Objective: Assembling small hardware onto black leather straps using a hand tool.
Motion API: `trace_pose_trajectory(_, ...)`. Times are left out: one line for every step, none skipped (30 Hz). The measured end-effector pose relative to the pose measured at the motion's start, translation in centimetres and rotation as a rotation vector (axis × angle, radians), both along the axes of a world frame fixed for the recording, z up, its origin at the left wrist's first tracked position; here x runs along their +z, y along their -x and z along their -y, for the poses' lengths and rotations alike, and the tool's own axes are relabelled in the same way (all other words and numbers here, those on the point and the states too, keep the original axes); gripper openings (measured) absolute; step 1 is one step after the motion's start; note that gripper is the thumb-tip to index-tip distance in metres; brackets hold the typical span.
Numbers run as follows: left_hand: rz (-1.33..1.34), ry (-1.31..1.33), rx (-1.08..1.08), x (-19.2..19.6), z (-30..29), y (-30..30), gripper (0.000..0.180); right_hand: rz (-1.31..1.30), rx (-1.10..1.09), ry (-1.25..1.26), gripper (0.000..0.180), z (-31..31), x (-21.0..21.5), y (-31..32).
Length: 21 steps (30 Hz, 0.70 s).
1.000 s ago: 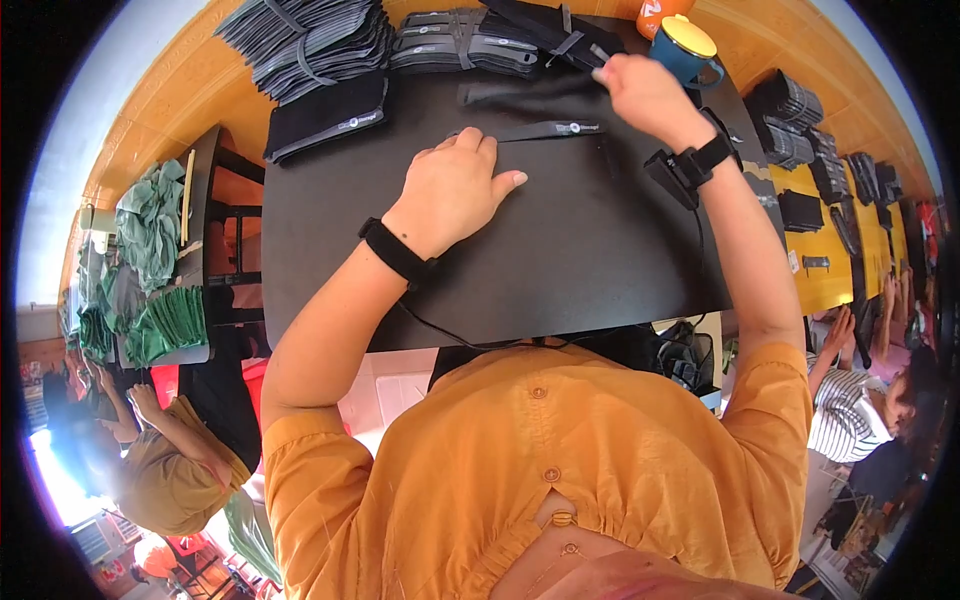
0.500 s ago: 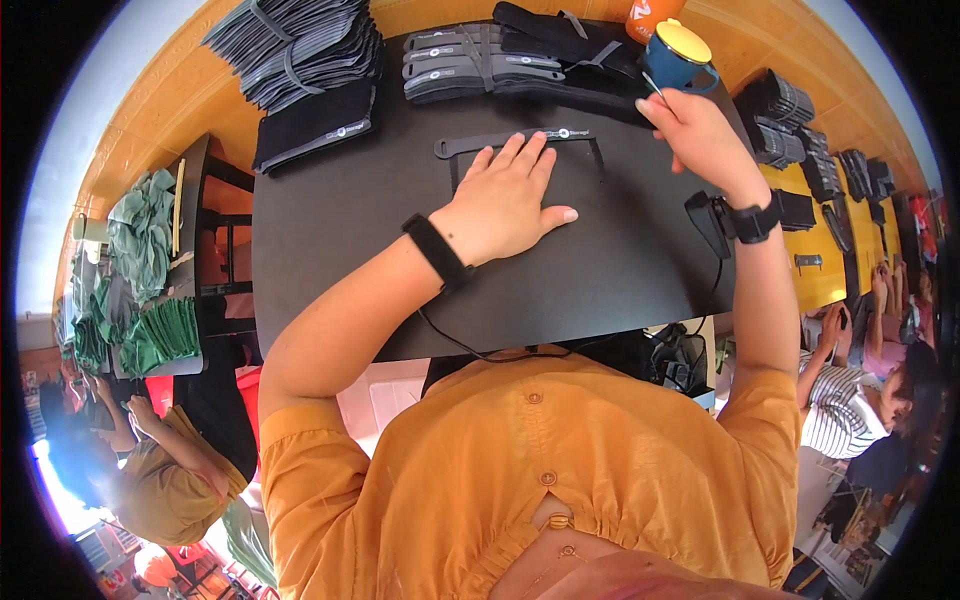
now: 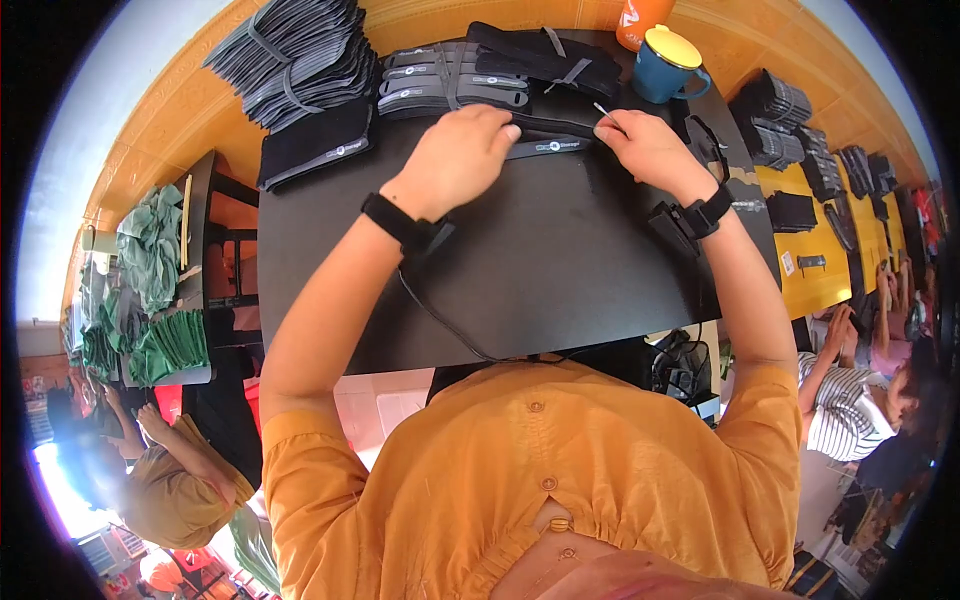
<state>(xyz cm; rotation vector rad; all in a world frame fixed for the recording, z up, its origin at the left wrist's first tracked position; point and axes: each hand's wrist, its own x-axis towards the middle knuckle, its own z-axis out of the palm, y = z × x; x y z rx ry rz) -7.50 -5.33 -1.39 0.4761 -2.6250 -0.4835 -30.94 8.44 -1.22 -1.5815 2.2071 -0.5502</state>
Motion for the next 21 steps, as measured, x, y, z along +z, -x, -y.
trace_pose_trajectory(-0.001,0.001,0.000,0.2,0.8,0.2,0.030,-0.169,0.076,0.161,0.030,0.2,-0.6,0.3)
trace_pose_trajectory(-0.013,0.074,0.031,0.5,1.6,0.5,0.027,-0.339,0.152,0.322,0.030,0.3,-1.0,0.6)
trace_pose_trajectory(-0.023,0.145,0.065,0.7,2.4,0.6,0.026,-0.336,0.153,0.323,0.030,0.5,-0.8,0.1)
trace_pose_trajectory(-0.073,0.184,0.080,1.0,3.1,0.6,0.029,-0.402,0.142,0.358,0.030,0.9,-0.6,-0.4)
trace_pose_trajectory(-0.057,0.224,0.103,1.1,4.0,0.7,0.032,-0.469,0.130,0.392,0.031,1.3,-0.3,-1.1)
trace_pose_trajectory(-0.032,0.293,0.110,0.8,5.2,0.6,0.035,-0.466,0.132,0.392,0.031,1.8,0.1,-1.8)
trace_pose_trajectory(-0.007,0.360,0.118,0.5,6.1,0.5,0.037,-0.482,0.163,0.344,0.031,2.3,0.5,-2.5)
trace_pose_trajectory(-0.004,0.359,0.122,0.0,6.8,0.7,0.037,-0.498,0.194,0.296,0.032,2.9,0.9,-3.3)
trace_pose_trajectory(0.140,0.254,0.140,-0.2,7.3,1.0,0.038,-0.497,0.196,0.295,0.032,3.5,1.3,-4.0)
trace_pose_trajectory(0.282,0.147,0.158,-0.5,7.7,1.2,0.039,-0.522,0.219,0.216,0.032,4.1,1.6,-4.6)
trace_pose_trajectory(0.283,0.145,0.160,-0.9,7.9,1.4,0.039,-0.548,0.242,0.137,0.031,4.6,1.7,-5.1)
trace_pose_trajectory(0.290,0.179,0.176,-1.1,7.9,1.6,0.038,-0.552,0.277,0.147,0.026,5.1,1.5,-5.2)
trace_pose_trajectory(0.296,0.214,0.192,-1.3,7.9,1.9,0.038,-0.551,0.278,0.144,0.026,5.4,1.4,-5.2)
trace_pose_trajectory(0.287,0.232,0.202,-1.4,7.9,2.3,0.038,-0.580,0.314,0.128,0.021,5.5,1.2,-5.1)
trace_pose_trajectory(0.287,0.227,0.212,-1.6,8.1,2.4,0.038,-0.610,0.361,0.114,0.016,5.7,1.4,-5.3)
trace_pose_trajectory(0.299,0.199,0.214,-1.6,8.4,2.7,0.038,-0.641,0.392,0.124,0.014,5.3,1.6,-5.5)
trace_pose_trajectory(0.309,0.170,0.213,-1.7,8.6,3.0,0.039,-0.673,0.421,0.134,0.012,4.5,2.0,-5.7)
trace_pose_trajectory(0.318,0.182,0.222,-1.6,8.4,3.8,0.041,-0.670,0.417,0.141,0.012,3.3,2.7,-5.9)
trace_pose_trajectory(0.317,0.178,0.229,-1.8,8.3,3.7,0.041,-0.674,0.420,0.125,0.011,2.3,3.6,-6.4)
trace_pose_trajectory(0.315,0.228,0.295,-2.1,8.0,3.7,0.041,-0.637,0.412,0.139,0.014,1.2,4.3,-6.8)
trace_pose_trajectory(0.311,0.281,0.357,-2.2,7.8,3.7,0.040,-0.602,0.401,0.153,0.017,-0.1,5.0,-7.0)
